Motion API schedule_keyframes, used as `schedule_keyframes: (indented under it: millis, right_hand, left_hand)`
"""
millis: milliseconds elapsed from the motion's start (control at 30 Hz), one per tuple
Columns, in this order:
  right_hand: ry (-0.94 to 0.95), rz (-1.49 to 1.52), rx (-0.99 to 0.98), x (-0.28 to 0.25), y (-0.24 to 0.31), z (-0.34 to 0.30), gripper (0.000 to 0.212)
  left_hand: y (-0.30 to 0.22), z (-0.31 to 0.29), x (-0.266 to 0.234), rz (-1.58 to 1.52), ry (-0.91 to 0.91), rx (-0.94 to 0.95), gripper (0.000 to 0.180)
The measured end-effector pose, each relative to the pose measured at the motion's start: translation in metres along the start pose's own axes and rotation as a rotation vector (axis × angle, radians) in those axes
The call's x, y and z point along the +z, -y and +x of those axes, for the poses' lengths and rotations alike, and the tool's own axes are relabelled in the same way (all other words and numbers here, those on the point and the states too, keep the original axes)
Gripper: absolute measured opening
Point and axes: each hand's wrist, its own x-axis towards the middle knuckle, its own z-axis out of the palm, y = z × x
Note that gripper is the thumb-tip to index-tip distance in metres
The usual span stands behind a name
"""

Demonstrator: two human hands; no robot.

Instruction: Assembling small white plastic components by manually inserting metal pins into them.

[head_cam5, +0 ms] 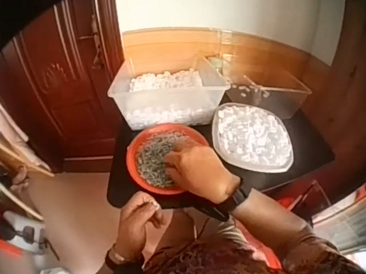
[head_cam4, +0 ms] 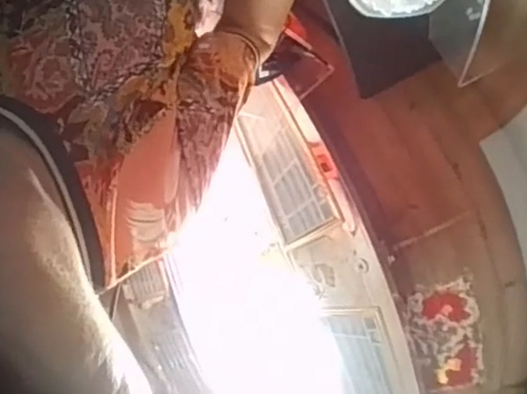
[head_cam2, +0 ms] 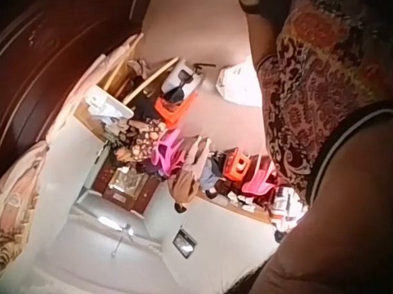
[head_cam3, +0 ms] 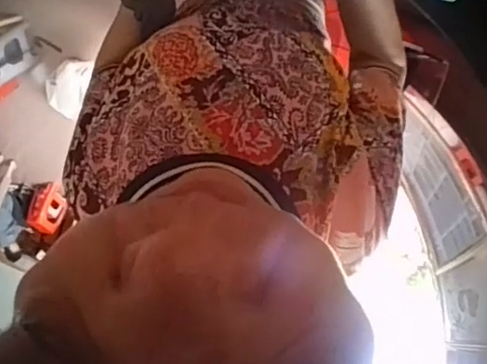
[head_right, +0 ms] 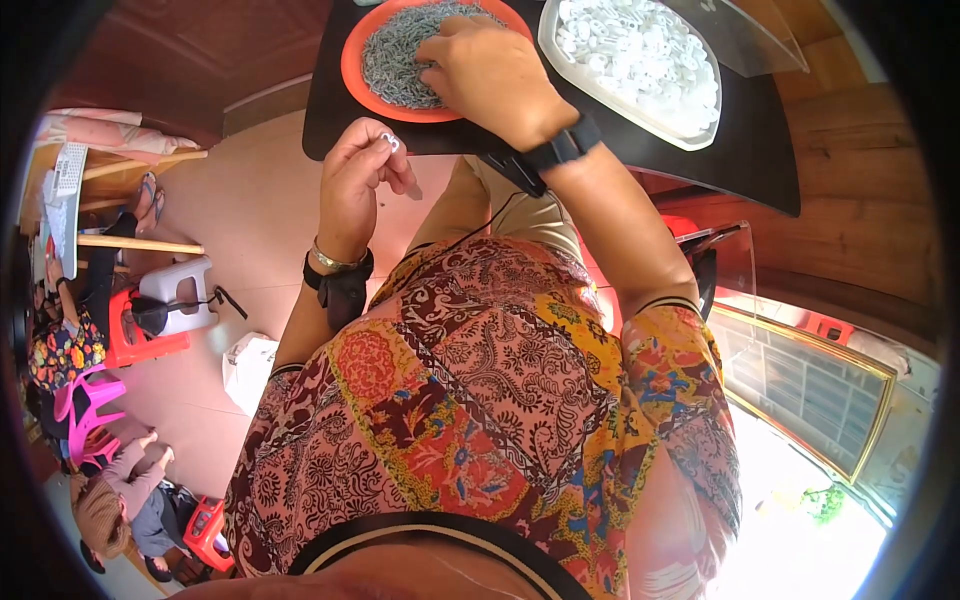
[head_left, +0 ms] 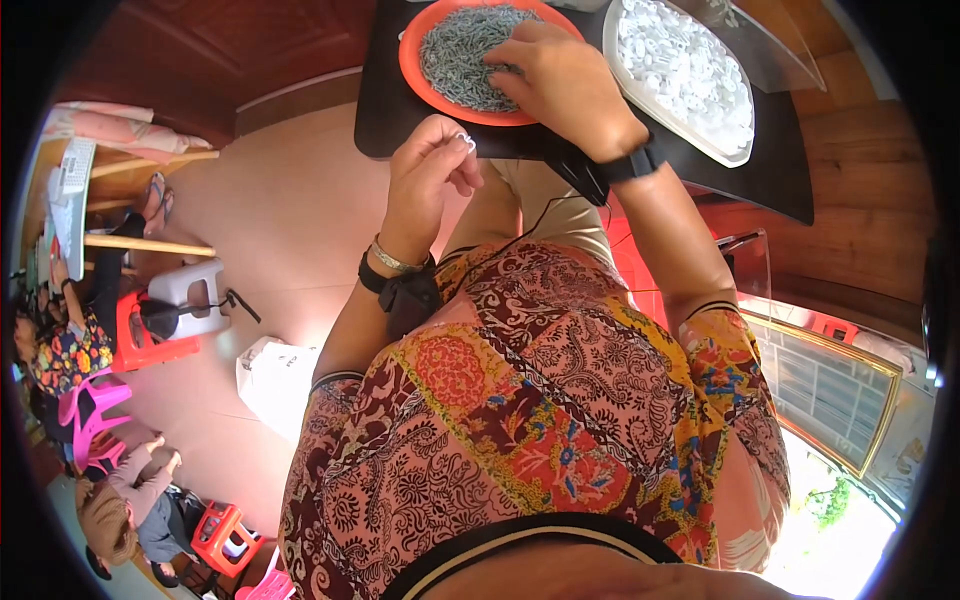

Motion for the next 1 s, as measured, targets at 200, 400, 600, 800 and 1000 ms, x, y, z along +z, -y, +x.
schedule_keyframes:
  millis: [200,400,600,800,1000]
  right_hand:
    - [-0.025,-0.121,0.062,0.015,-0.008,0.001,0.009]
    - [-0.024,0.222,0.216,0.007,-0.012,-0.005,0.014]
    - [-0.028,0.584,0.408,0.006,-0.008,-0.007,0.019]
    - [-0.076,0.548,0.369,0.012,-0.01,-0.003,0.016]
    - [-0.019,0.352,0.107,0.006,0.0,0.003,0.017]
  left_hand:
    - [-0.002,-0.001,-0.002,0.056,-0.012,0.0,0.017]
    - [-0.005,0.002,-0.002,0.066,0.007,0.009,0.017]
    - [-0.017,0.009,0.007,0.072,-0.014,0.073,0.017]
    - [-0.024,0.018,0.006,0.076,-0.018,0.091,0.015]
    - [-0.031,0.022,-0.001,0.082,-0.095,0.12,0.015]
